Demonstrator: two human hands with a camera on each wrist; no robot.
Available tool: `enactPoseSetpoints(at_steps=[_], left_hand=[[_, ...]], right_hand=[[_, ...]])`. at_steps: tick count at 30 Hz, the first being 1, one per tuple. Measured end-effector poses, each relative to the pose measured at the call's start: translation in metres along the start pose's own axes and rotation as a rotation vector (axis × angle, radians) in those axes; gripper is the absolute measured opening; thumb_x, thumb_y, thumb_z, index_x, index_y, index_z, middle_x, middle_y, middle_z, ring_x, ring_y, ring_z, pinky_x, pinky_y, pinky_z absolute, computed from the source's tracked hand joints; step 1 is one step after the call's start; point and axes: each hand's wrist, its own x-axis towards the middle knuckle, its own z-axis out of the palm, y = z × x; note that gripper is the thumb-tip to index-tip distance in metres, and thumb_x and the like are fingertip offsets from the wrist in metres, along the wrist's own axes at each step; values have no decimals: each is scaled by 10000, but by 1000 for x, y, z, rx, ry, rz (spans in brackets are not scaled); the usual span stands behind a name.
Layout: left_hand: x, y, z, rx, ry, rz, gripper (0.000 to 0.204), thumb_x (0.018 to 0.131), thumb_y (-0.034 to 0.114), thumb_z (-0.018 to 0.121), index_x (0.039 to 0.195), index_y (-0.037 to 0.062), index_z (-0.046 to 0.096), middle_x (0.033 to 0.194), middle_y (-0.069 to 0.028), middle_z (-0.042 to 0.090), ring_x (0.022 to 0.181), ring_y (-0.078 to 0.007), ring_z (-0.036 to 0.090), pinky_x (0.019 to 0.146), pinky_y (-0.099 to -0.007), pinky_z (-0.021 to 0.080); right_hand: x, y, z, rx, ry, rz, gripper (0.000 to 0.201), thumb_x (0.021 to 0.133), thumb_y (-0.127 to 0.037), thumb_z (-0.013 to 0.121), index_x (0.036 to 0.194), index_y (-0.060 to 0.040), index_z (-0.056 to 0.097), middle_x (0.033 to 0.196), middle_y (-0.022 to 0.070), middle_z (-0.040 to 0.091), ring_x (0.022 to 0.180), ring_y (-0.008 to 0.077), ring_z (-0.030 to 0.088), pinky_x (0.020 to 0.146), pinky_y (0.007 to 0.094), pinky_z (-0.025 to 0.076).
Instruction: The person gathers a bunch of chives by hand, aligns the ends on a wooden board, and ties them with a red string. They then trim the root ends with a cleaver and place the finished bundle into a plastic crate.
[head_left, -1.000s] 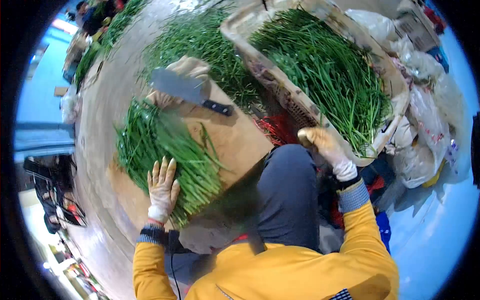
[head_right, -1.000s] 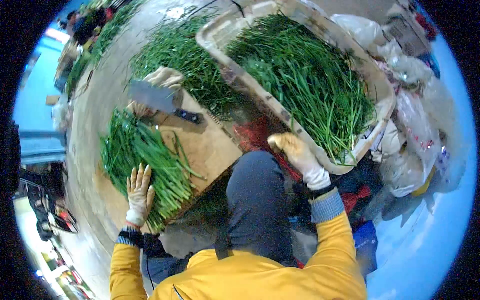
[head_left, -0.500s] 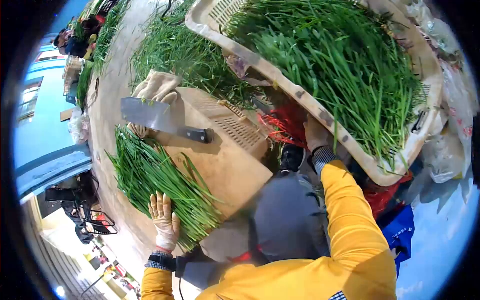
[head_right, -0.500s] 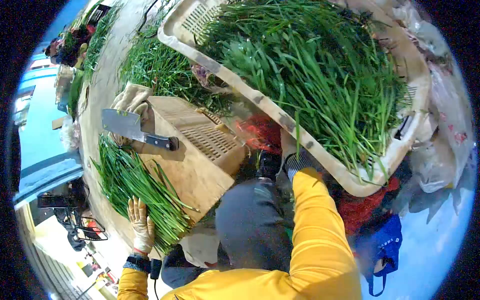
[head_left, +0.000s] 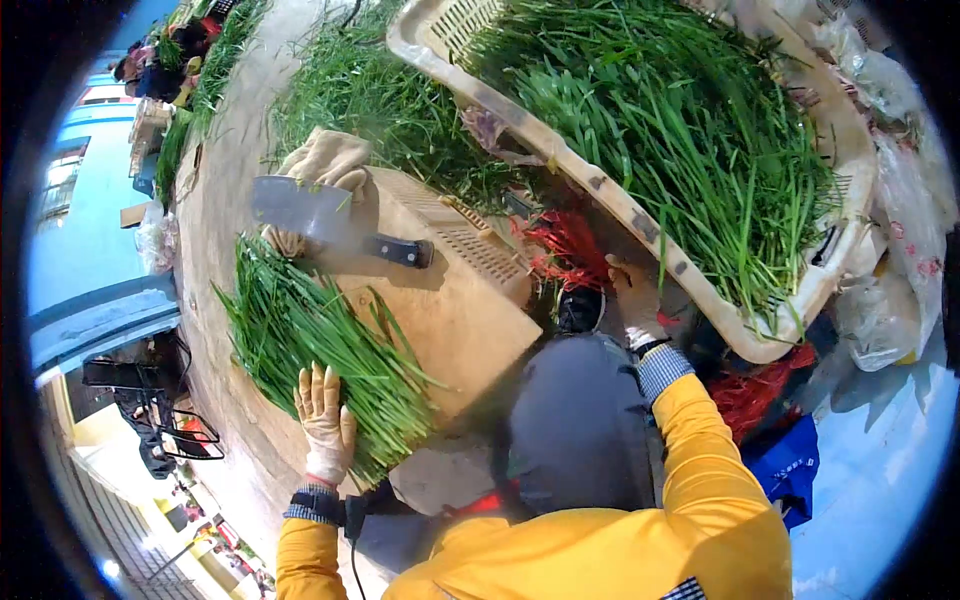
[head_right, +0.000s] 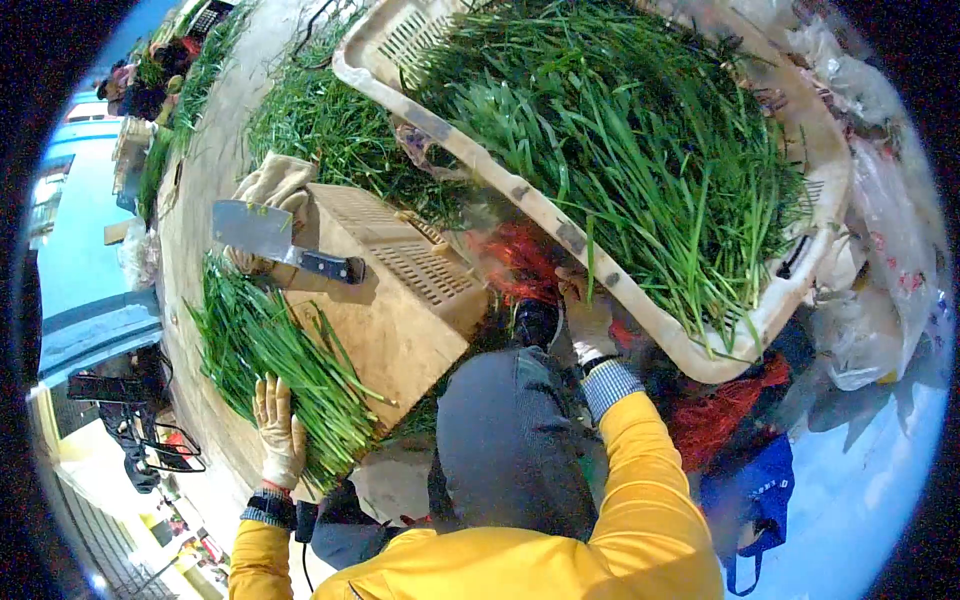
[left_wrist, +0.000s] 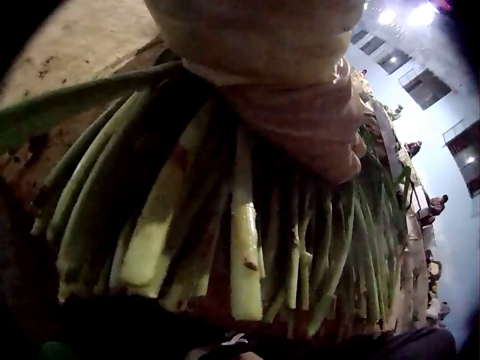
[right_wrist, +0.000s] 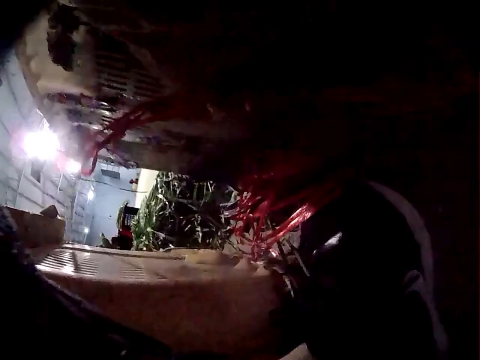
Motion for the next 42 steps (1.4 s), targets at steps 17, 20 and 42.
enactPoseSetpoints(at_steps=[17, 20, 42], left_hand=[[0, 26, -39, 80, 489, 94, 592, 809, 96, 571, 1382, 144, 430, 1409, -122, 418, 1265, -325, 395, 1064, -445, 273], [18, 89, -95, -223, 783, 207, 432, 786, 10, 580, 1216, 43, 567, 1149, -125, 619, 954, -270, 614, 834, -367, 482], [-204, -104, 31, -1815, 1100, -965, 329, 938, 351, 530, 1074, 81, 659, 711, -43, 668, 566, -71, 526, 529, -179, 397]], right_hand=[[0, -103, -114, 425, 122, 32, 178, 860, -132, 657, 1022, -68, 691, 921, 63, 693, 765, 123, 630, 711, 268, 499], [0, -157, -151, 442, 96, -37, 161, 865, -99, 644, 1016, -53, 676, 901, 80, 690, 757, 135, 637, 687, 274, 505], [-136, -544, 73, -139, -235, -1427, 136, 866, -127, 530, 841, -102, 661, 675, 59, 610, 585, 215, 624, 498, 324, 499]])
